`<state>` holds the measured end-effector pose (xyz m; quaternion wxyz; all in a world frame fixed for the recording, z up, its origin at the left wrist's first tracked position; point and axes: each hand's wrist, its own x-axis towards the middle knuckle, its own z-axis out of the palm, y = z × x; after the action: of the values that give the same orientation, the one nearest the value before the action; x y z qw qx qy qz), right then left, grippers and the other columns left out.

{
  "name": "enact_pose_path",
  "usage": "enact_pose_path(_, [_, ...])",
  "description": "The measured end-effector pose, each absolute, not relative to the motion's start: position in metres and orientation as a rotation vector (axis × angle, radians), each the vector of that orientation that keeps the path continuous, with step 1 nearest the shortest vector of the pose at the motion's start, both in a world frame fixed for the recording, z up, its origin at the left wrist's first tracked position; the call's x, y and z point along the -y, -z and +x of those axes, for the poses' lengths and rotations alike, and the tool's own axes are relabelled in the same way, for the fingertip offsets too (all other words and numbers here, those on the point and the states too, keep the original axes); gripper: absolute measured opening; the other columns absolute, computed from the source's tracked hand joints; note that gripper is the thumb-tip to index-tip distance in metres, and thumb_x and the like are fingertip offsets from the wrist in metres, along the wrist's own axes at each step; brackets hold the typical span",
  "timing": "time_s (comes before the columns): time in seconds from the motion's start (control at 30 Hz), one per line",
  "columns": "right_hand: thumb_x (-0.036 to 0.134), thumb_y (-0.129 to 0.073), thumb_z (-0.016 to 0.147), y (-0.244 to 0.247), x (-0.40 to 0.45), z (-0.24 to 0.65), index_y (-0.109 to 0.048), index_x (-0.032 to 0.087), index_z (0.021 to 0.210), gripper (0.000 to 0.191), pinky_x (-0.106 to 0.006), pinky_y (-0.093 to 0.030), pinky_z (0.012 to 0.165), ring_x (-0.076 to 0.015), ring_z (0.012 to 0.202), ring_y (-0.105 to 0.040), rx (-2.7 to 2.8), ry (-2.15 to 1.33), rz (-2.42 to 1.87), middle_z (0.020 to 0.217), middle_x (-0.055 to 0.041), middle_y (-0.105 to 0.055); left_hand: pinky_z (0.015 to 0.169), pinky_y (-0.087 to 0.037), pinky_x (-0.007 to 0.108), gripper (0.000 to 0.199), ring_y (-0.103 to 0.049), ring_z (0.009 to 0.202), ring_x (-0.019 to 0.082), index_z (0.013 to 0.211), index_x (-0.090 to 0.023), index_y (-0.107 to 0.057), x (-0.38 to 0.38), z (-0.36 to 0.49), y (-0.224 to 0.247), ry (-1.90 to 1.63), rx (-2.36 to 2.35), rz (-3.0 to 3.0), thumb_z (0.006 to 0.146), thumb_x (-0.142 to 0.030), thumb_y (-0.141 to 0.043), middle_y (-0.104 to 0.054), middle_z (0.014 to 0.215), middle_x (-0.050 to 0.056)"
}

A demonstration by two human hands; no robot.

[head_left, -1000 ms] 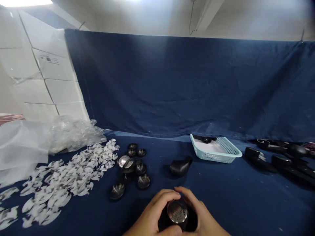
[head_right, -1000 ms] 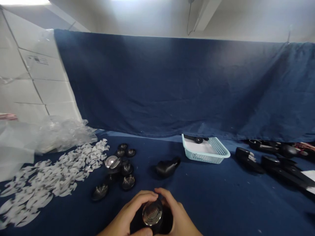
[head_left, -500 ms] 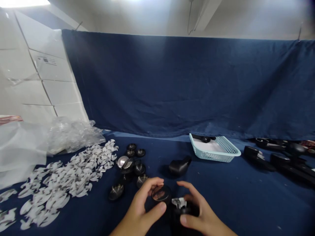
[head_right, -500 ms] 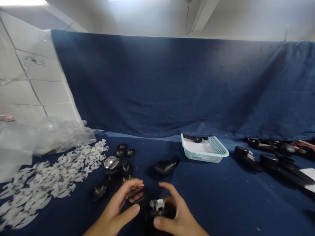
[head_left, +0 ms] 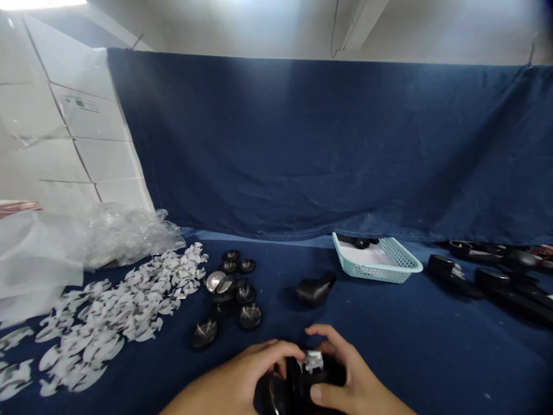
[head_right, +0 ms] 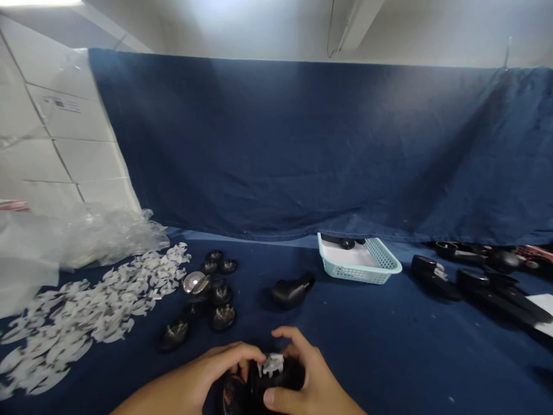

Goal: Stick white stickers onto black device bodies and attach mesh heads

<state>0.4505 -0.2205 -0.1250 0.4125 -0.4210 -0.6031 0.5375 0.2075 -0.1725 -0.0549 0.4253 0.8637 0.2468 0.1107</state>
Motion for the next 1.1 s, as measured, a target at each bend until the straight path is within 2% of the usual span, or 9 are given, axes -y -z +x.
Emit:
enact_pose_path(0.17, [0.048, -0.078, 0.076, 0.123, 0.221, 0.451, -0.044, 0.027, 0.126, 0.065, -0.037, -0.041, 0.084, -0.0238, 0.095, -0.062, 1.47, -1.408, -0.998, 0.1, -0.0039, -0.068, 0.093, -0.051, 0.037, 0.072, -0.063, 0.104, 0.027, 0.134, -0.03, -0.052, 0.17, 0.209, 0.058, -0.264, -0.629, 2.124, 0.067, -0.025, -0.078, -0.065, 0.116, 0.004])
enact_pose_path(0.37, [0.047, -0.079, 0.073, 0.123, 0.221, 0.45, -0.044, 0.029, 0.121, 0.062, -0.036, -0.043, 0.08, -0.0232, 0.092, -0.064, 1.424, -1.464, -0.965, 0.098, -0.0024, -0.069, 0.088, -0.053, 0.036, 0.069, -0.065, 0.1, 0.026, 0.133, -0.029, -0.051, 0.169, 0.212, 0.061, -0.274, -0.557, 2.095, 0.068, -0.023, -0.075, -0.068, 0.11, 0.003])
enact_pose_path(0.5, [0.045, -0.08, 0.074, 0.123, 0.219, 0.45, -0.046, 0.028, 0.117, 0.057, -0.034, -0.042, 0.078, -0.0216, 0.088, -0.064, 1.395, -1.475, -0.926, 0.093, -0.0013, -0.071, 0.085, -0.052, 0.034, 0.069, -0.066, 0.099, 0.025, 0.134, -0.027, -0.049, 0.168, 0.214, 0.06, -0.249, -0.522, 2.077, 0.07, -0.031, -0.074, -0.068, 0.112, 0.004])
enact_pose_path(0.6, [0.044, -0.081, 0.073, 0.124, 0.219, 0.45, -0.047, 0.028, 0.116, 0.057, -0.034, -0.042, 0.078, -0.0218, 0.088, -0.065, 1.388, -1.492, -0.92, 0.091, -0.0006, -0.07, 0.084, -0.052, 0.033, 0.071, -0.066, 0.097, 0.025, 0.135, -0.027, -0.048, 0.168, 0.213, 0.061, -0.247, -0.539, 2.08, 0.07, -0.035, -0.076, -0.068, 0.112, 0.004])
enact_pose_path(0.73, [0.047, -0.082, 0.071, 0.125, 0.22, 0.449, -0.047, 0.028, 0.117, 0.061, -0.035, -0.042, 0.081, -0.0233, 0.091, -0.064, 1.409, -1.473, -0.953, 0.095, -0.0022, -0.07, 0.084, -0.052, 0.034, 0.069, -0.066, 0.099, 0.025, 0.132, -0.027, -0.048, 0.17, 0.214, 0.064, -0.237, -0.539, 2.067, 0.07, -0.032, -0.076, -0.068, 0.112, 0.004])
enact_pose_path(0.87, [0.045, -0.083, 0.071, 0.124, 0.222, 0.447, -0.046, 0.027, 0.12, 0.063, -0.035, -0.042, 0.083, -0.0223, 0.094, -0.063, 1.424, -1.486, -0.941, 0.097, -0.0014, -0.068, 0.091, -0.05, 0.035, 0.07, -0.065, 0.102, 0.026, 0.132, -0.028, -0.05, 0.169, 0.214, 0.065, -0.261, -0.545, 2.085, 0.067, -0.034, -0.077, -0.067, 0.117, 0.003])
enact_pose_path(1.0, [0.045, -0.081, 0.073, 0.124, 0.221, 0.445, -0.05, 0.026, 0.107, 0.05, -0.032, -0.042, 0.078, -0.0194, 0.089, -0.061, 1.441, -1.449, -0.911, 0.095, -0.0003, -0.066, 0.089, -0.051, 0.033, 0.075, -0.065, 0.102, 0.026, 0.133, -0.027, -0.048, 0.169, 0.212, 0.067, -0.239, -0.507, 2.069, 0.065, -0.039, -0.078, -0.067, 0.119, 0.004])
enact_pose_path(1.1, [0.046, -0.081, 0.072, 0.122, 0.22, 0.443, -0.052, 0.024, 0.097, 0.044, -0.032, -0.041, 0.078, -0.0196, 0.088, -0.06, 1.499, -1.351, -0.945, 0.093, -0.0009, -0.066, 0.091, -0.05, 0.034, 0.082, -0.064, 0.105, 0.026, 0.14, -0.029, -0.038, 0.17, 0.209, 0.073, -0.276, -0.542, 2.086, 0.068, -0.037, -0.076, -0.065, 0.121, 0.005])
